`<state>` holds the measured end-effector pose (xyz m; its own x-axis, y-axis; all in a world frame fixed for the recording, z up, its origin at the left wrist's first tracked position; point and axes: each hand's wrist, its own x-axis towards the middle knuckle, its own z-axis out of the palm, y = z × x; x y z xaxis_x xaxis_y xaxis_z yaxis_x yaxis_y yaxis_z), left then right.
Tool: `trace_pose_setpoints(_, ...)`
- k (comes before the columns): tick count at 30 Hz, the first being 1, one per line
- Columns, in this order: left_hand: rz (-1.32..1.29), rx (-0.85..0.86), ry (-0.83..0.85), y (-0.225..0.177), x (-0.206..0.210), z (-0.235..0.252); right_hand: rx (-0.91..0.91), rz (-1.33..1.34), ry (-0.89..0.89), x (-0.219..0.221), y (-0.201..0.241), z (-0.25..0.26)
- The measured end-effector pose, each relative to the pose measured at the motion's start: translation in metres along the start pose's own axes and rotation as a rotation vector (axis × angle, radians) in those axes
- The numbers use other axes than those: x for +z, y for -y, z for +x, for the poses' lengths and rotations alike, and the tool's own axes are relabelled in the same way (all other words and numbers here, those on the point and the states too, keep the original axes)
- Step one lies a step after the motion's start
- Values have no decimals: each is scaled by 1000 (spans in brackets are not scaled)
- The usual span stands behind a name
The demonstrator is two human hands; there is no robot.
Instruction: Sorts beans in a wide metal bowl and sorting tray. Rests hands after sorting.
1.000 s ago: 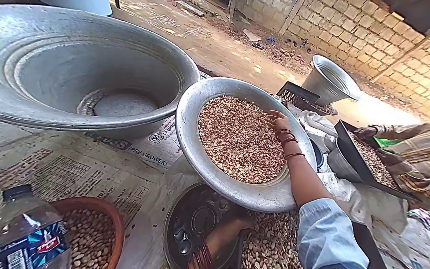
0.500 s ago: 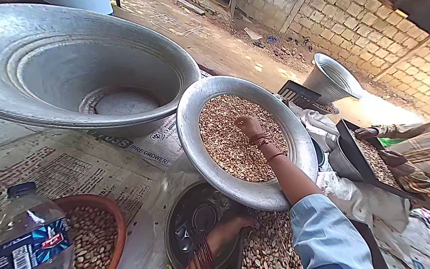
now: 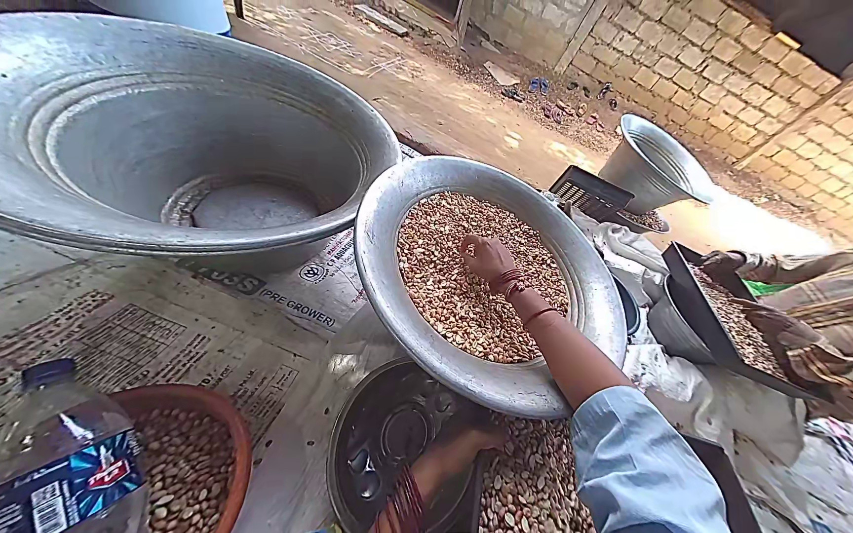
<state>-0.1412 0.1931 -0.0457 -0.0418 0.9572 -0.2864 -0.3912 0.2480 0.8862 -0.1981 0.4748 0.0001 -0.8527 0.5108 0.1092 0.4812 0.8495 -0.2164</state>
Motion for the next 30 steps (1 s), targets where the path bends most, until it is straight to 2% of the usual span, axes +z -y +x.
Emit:
trace_pose_setpoints(3, 14, 1, 15, -1, -1, 0, -13, 115, 8, -35, 27, -14)
trace_pose_setpoints(7, -11, 25, -1, 3, 0, 2, -262, 217, 130, -82, 95, -70)
trace_pose_setpoints(10, -6, 78, 7, 5, 0, 3, -504, 200, 283, -93, 135, -121)
trace_pose_setpoints(13, 53, 134, -1, 2, 1, 0, -536, 119, 500, -99, 158, -148)
trace_pose_setpoints(14, 40, 136, -10, 1, 1, 0, -540, 116, 522, -101, 160, -150)
trace_pose_setpoints(17, 13, 93, -36, -7, 5, -4, -501, 127, 334, -106, 147, -131)
trace_pose_setpoints(20, 11, 31, -31, -13, 5, -5, -255, 42, 110, -108, 117, -82)
trace_pose_setpoints(23, -11, 20, 12, -2, 1, 1, -105, -35, -51, -92, 67, -29)
trace_pose_setpoints(27, -10, 8, 17, -3, 1, 1, 101, -122, 35, -61, 8, 47)
trace_pose_setpoints(30, 14, 5, 47, -3, -2, 3, 161, -87, 55, -44, -2, 75)
